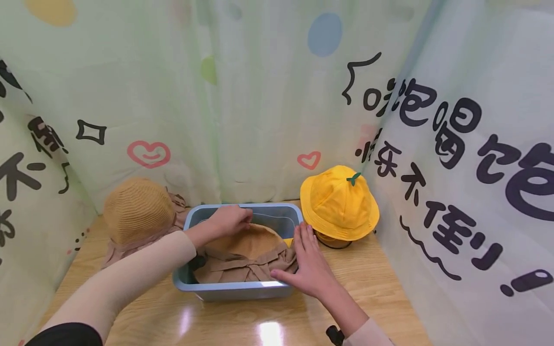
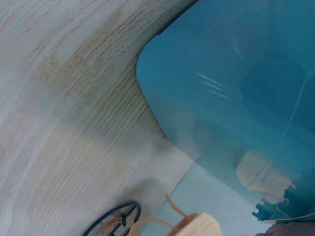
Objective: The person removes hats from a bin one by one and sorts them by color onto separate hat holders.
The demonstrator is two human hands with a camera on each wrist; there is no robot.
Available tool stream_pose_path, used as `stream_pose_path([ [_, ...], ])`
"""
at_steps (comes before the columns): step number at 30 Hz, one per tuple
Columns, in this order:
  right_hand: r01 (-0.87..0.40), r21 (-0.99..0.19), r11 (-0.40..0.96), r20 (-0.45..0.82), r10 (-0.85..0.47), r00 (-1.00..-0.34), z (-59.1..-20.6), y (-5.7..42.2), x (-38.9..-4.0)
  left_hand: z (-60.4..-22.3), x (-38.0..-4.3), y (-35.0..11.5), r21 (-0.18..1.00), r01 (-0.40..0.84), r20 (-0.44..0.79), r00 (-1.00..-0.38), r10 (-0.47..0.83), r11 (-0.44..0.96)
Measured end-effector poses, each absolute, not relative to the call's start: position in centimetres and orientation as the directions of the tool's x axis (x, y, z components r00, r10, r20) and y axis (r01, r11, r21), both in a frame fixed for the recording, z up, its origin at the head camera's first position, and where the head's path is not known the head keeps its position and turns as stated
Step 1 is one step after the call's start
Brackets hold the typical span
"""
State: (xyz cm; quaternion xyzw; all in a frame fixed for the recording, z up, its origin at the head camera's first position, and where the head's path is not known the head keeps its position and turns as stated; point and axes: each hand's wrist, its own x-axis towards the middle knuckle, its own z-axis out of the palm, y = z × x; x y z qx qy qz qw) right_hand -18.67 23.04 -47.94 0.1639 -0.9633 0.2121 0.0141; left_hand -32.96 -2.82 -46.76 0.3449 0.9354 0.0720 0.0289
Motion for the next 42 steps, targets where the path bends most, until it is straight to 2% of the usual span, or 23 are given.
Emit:
stream_pose_path([
  [5,-0.332,-0.421,0.844,0.104,-0.319,-0.942,-47.9,22.6,-18.4,-45.3,-31.8,-3.6,0.172,0.673,0.086,-0.738,0.67,0.719],
  [9,-0.339,-0.423,0.84,0.119,-0.32,-0.94,-47.9,22.5,-18.3,-43.9,-30.6,-4.1,0.162,0.718,0.219,-0.695,0.684,0.677],
  [15,-0.332,-0.433,0.838,0.117,-0.313,-0.943,-47.8,22.6,-18.3,-41.4,-29.4,-4.9,0.159,0.751,0.408,-0.641,0.65,0.641],
  [20,-0.326,-0.444,0.834,0.111,-0.31,-0.944,-47.9,22.8,-18.4,-39.7,-28.7,-5.6,0.172,0.763,0.513,-0.61,0.604,0.623],
  [24,-0.326,-0.446,0.834,0.109,-0.311,-0.944,-47.9,22.9,-18.5,-38.5,-28.3,-6.3,0.217,0.753,0.566,-0.616,0.548,0.621],
  [32,-0.337,-0.436,0.835,0.126,-0.314,-0.941,-47.9,22.9,-18.6,-36.1,-27.5,-8.1,0.392,0.743,0.653,-0.64,0.404,0.543],
  [42,-0.336,-0.424,0.841,0.124,-0.314,-0.941,-47.7,23.0,-18.5,-33.2,-27.8,-10.4,0.417,0.752,0.748,-0.603,0.278,0.51],
])
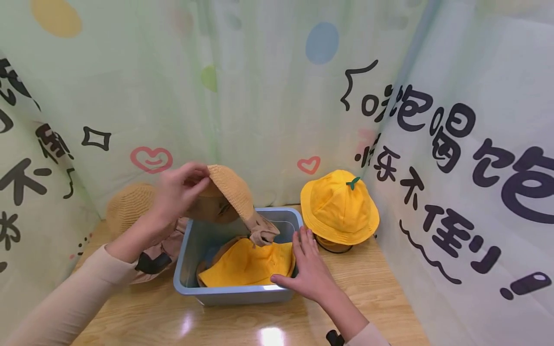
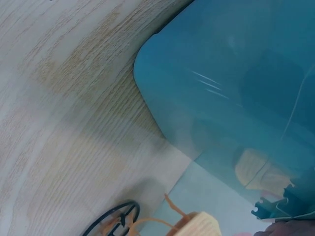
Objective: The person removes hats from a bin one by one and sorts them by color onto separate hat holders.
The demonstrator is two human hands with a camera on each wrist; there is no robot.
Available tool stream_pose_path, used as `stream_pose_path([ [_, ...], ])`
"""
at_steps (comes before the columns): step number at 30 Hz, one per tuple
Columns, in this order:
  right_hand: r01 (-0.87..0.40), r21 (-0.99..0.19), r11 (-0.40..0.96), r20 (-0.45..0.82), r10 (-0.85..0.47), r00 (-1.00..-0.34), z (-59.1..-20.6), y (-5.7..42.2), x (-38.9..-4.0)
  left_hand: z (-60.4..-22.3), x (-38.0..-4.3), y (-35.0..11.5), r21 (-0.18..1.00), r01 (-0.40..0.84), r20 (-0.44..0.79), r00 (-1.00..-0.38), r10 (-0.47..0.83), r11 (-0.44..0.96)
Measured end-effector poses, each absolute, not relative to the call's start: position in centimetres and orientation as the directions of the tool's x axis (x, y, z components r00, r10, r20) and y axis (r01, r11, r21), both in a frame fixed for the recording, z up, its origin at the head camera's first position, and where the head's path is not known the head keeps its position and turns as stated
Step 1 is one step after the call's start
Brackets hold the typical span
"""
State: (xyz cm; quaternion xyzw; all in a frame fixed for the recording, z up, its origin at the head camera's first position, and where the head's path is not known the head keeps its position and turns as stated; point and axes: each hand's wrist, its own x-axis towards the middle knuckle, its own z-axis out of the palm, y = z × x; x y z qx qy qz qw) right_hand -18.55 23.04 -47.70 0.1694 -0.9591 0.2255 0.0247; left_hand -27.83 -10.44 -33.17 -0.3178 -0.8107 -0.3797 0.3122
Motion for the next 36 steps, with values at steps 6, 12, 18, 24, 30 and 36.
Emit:
stream_pose_path([
  [6,-0.353,-0.411,0.84,0.117,-0.336,-0.935,-47.7,22.6,-18.7,-31.9,-27.5,-12.9,0.374,0.749,0.798,-0.561,0.221,0.547],
  [12,-0.361,-0.424,0.831,0.062,-0.372,-0.926,-47.0,22.8,-18.8,-31.1,-27.3,-15.2,0.367,0.711,0.775,-0.59,0.227,0.6],
  [18,-0.377,-0.413,0.829,0.001,-0.413,-0.911,-46.0,23.0,-19.0,-30.6,-27.2,-16.7,0.382,0.713,0.773,-0.595,0.219,0.589],
  [24,-0.432,-0.298,0.851,-0.039,-0.463,-0.885,-43.5,22.5,-19.3,-30.1,-27.0,-18.1,0.37,0.718,0.798,-0.571,0.194,0.59],
  [30,-0.558,-0.307,0.771,0.003,-0.586,-0.81,-38.6,19.1,-21.7,-29.8,-26.6,-19.0,0.421,0.716,0.785,-0.595,0.171,0.558],
  [36,-0.633,-0.524,0.57,0.21,-0.633,-0.745,-33.6,13.0,-25.7,-29.7,-26.7,-18.9,0.467,0.732,0.768,-0.614,0.182,0.496],
])
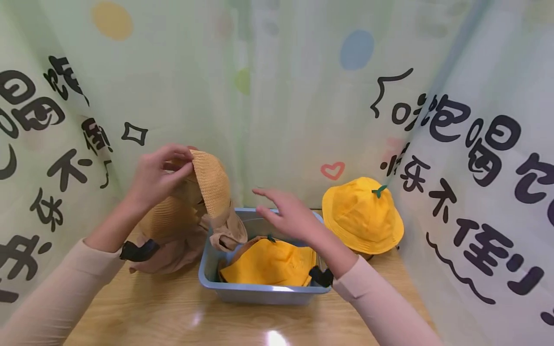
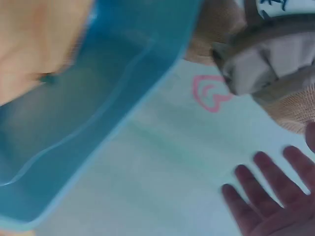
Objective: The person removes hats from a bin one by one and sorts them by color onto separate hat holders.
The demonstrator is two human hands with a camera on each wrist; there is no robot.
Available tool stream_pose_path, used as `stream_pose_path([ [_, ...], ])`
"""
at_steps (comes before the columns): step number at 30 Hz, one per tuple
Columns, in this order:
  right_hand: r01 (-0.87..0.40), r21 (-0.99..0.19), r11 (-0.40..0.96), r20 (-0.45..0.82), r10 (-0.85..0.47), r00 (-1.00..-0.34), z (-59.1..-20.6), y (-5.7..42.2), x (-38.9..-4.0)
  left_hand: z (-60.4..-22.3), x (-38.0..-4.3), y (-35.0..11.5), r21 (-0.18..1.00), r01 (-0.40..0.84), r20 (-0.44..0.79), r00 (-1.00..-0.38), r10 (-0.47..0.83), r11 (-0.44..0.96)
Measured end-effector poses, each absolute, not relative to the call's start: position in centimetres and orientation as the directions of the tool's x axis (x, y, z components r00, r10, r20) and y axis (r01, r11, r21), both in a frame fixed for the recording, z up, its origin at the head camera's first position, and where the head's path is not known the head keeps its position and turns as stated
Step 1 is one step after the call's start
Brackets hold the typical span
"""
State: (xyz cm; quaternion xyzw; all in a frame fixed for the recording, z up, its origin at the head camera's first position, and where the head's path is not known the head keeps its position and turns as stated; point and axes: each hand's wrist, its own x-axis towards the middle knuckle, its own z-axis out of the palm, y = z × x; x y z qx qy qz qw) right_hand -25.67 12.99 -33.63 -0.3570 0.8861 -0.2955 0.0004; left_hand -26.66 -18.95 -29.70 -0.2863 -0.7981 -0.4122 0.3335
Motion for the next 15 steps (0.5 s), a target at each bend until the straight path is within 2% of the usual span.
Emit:
stream_pose_path([
  [4,-0.563,-0.707,0.428,0.266,-0.577,-0.772,-31.9,9.4,-28.4,-29.8,-26.8,-18.6,0.495,0.738,0.753,-0.628,0.198,0.458],
  [7,-0.506,-0.79,0.345,0.279,-0.532,-0.799,-31.5,7.4,-29.6,-30.0,-26.9,-18.3,0.534,0.731,0.727,-0.654,0.21,0.425],
  [15,-0.46,-0.854,0.244,0.318,-0.455,-0.832,-31.9,4.9,-30.6,-30.7,-26.7,-17.4,0.704,0.654,0.618,-0.757,0.214,0.278],
])
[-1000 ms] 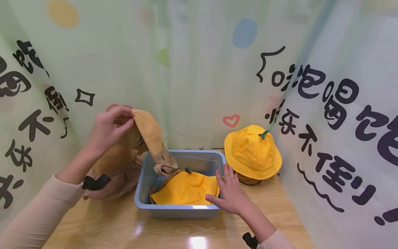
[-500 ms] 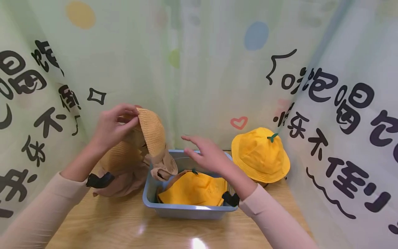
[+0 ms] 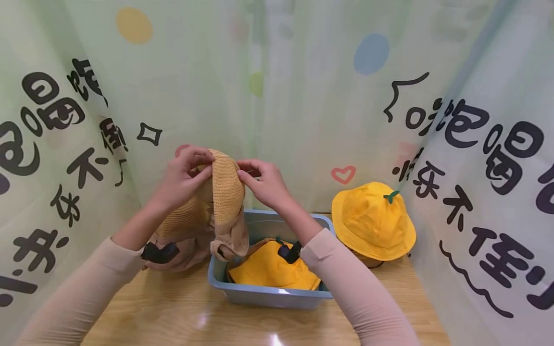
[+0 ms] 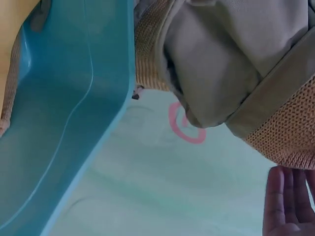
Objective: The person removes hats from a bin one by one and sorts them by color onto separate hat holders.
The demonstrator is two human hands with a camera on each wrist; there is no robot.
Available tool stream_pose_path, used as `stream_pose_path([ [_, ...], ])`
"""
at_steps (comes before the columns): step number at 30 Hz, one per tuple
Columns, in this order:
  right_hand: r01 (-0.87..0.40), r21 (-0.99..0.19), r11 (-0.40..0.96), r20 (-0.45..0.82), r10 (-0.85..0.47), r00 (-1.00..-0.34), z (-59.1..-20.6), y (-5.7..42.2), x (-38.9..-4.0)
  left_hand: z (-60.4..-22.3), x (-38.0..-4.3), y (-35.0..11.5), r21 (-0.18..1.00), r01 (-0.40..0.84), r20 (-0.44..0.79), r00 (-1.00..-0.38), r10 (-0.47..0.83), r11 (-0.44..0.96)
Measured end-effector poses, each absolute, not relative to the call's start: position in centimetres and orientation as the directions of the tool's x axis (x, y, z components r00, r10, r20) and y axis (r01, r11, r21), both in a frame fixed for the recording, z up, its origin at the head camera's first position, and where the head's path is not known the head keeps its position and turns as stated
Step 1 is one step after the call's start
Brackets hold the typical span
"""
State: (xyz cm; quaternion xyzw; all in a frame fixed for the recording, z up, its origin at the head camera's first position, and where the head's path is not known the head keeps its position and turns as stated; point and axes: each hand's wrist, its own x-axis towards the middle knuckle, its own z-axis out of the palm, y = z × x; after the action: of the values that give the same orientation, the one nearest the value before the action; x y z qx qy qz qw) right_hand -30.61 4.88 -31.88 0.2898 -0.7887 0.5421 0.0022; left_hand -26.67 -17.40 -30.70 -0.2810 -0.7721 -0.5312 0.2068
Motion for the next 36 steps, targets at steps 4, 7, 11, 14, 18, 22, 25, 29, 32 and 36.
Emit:
stream_pose_path([
  [4,-0.446,-0.862,0.239,0.337,-0.386,-0.858,-32.3,4.6,-30.6,-31.3,-26.8,-16.4,0.823,0.55,0.512,-0.827,0.232,0.144],
  [7,-0.461,-0.851,0.25,0.367,-0.345,-0.864,-32.8,4.2,-30.6,-31.7,-26.9,-15.9,0.889,0.445,0.414,-0.881,0.231,0.105],
  [11,-0.48,-0.835,0.27,0.401,-0.299,-0.866,-33.4,4.0,-30.5,-31.8,-27.0,-15.3,0.909,0.361,0.322,-0.926,0.199,0.21],
  [14,-0.491,-0.823,0.286,0.432,-0.247,-0.867,-33.6,4.0,-30.2,-31.8,-26.8,-14.9,0.876,0.328,0.27,-0.941,0.205,0.353],
  [18,-0.524,-0.791,0.315,0.488,-0.189,-0.852,-33.6,4.0,-30.0,-32.1,-26.7,-14.3,0.834,0.327,0.251,-0.942,0.223,0.445],
  [22,-0.551,-0.77,0.322,0.523,-0.175,-0.834,-33.6,3.7,-30.1,-32.6,-26.8,-13.9,0.816,0.374,0.327,-0.928,0.18,0.44],
  [25,-0.56,-0.762,0.325,0.536,-0.168,-0.827,-33.6,3.4,-30.1,-32.7,-27.0,-13.9,0.784,0.417,0.395,-0.907,0.149,0.461],
  [29,-0.567,-0.753,0.334,0.54,-0.177,-0.823,-33.4,3.3,-29.9,-32.6,-26.8,-14.5,0.762,0.435,0.424,-0.895,0.138,0.48],
  [32,-0.571,-0.756,0.319,0.539,-0.192,-0.82,-33.0,3.3,-29.9,-32.3,-26.4,-15.4,0.772,0.433,0.419,-0.897,0.141,0.465],
  [36,-0.575,-0.76,0.304,0.543,-0.188,-0.818,-32.5,3.6,-30.3,-31.5,-25.8,-16.9,0.765,0.462,0.45,-0.882,0.14,0.448],
])
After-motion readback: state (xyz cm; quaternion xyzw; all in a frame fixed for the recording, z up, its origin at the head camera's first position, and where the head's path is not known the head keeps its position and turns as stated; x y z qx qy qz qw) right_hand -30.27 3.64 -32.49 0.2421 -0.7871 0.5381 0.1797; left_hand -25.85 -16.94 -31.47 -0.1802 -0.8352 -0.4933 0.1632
